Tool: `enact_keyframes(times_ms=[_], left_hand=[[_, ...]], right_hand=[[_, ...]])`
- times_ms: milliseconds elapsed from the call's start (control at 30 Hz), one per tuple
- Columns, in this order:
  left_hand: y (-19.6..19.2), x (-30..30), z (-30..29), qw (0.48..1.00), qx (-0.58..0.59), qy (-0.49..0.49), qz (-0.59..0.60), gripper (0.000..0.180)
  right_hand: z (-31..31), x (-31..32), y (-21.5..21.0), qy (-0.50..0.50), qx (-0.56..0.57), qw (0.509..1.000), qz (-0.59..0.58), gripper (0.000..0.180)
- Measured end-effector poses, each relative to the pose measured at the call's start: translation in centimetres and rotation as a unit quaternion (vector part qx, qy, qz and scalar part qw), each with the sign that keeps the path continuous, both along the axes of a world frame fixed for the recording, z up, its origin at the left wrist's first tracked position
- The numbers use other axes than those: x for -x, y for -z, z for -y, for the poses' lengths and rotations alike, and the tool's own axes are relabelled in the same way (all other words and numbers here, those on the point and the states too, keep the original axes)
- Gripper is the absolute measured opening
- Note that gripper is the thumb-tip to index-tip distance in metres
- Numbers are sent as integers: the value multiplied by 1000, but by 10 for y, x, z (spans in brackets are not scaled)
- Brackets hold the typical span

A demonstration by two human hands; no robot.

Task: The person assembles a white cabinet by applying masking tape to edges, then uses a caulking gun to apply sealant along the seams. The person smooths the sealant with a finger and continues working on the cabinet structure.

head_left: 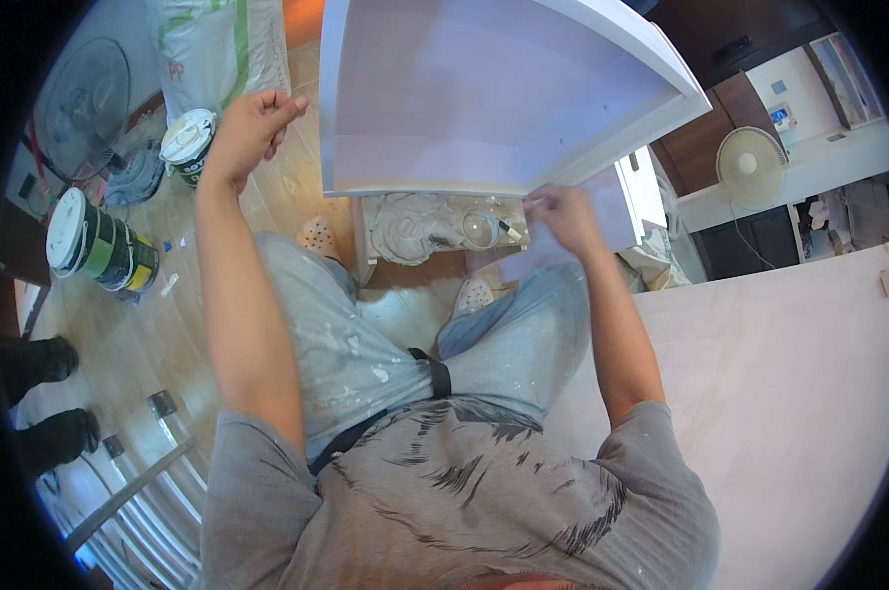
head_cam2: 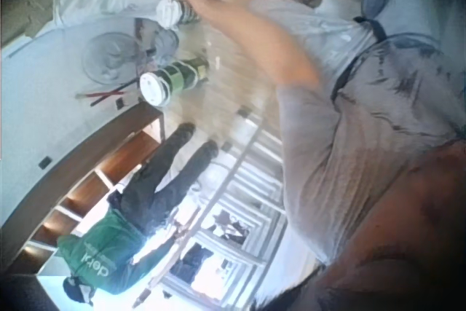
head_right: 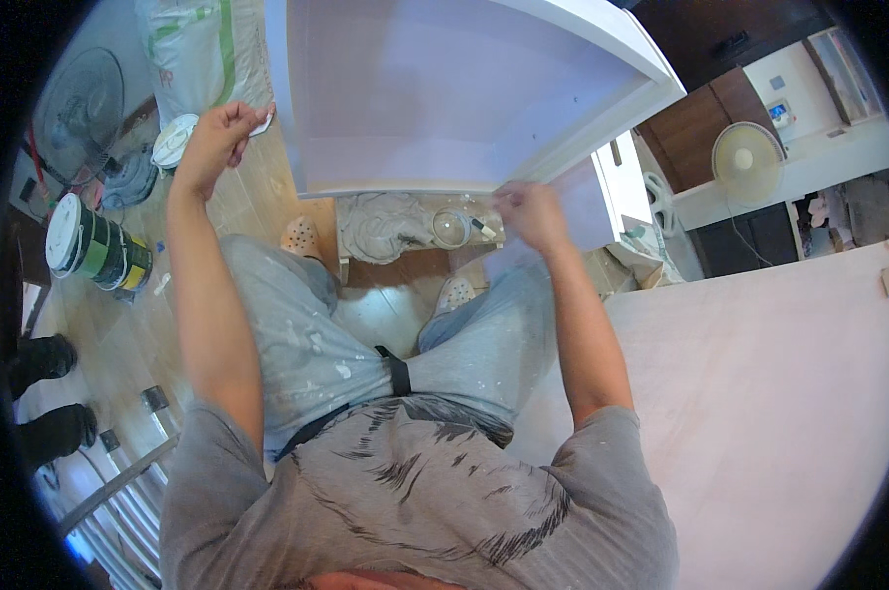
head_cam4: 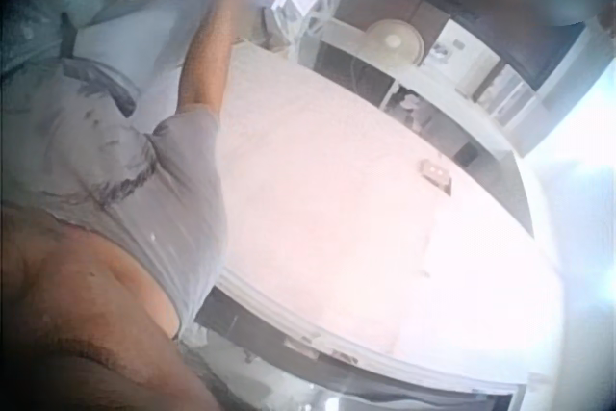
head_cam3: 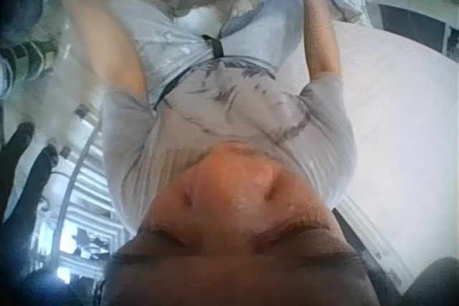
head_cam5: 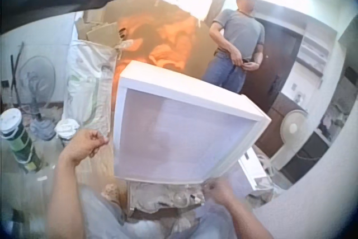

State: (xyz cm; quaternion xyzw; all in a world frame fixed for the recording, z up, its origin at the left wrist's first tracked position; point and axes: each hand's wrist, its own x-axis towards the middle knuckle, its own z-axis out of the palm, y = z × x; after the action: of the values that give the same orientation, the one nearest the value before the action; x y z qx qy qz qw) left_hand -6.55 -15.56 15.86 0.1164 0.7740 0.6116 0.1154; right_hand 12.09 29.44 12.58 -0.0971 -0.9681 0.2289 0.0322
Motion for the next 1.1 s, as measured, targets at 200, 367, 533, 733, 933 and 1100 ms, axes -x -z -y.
enact_keyframes(times_ms=[200, 367, 533, 733, 933, 1100], left_hand=[[38, -59, -9, 993, 104, -44, -36, 43], [32, -166, -3, 882, 410, -114, -202, 31], [-36, -218, 6, 922, 375, 38, -95, 38], [-81, -221, -51, 995, -64, 28, -65, 34], [-129, -200, -69, 993, -89, 68, -38, 36], [-143, -185, -76, 983, -163, 21, -79, 29]], right_hand=[[42, 2, 76, -138, -134, 977, 97, 27], [21, -6, 85, -97, -77, 990, 69, 24], [30, -25, 13, -106, 289, 951, 40, 14], [88, -40, -85, -248, 506, 826, 0, 12], [111, -38, -154, -358, 434, 822, -91, 14], [126, -23, -200, -402, 368, 827, -140, 14]])
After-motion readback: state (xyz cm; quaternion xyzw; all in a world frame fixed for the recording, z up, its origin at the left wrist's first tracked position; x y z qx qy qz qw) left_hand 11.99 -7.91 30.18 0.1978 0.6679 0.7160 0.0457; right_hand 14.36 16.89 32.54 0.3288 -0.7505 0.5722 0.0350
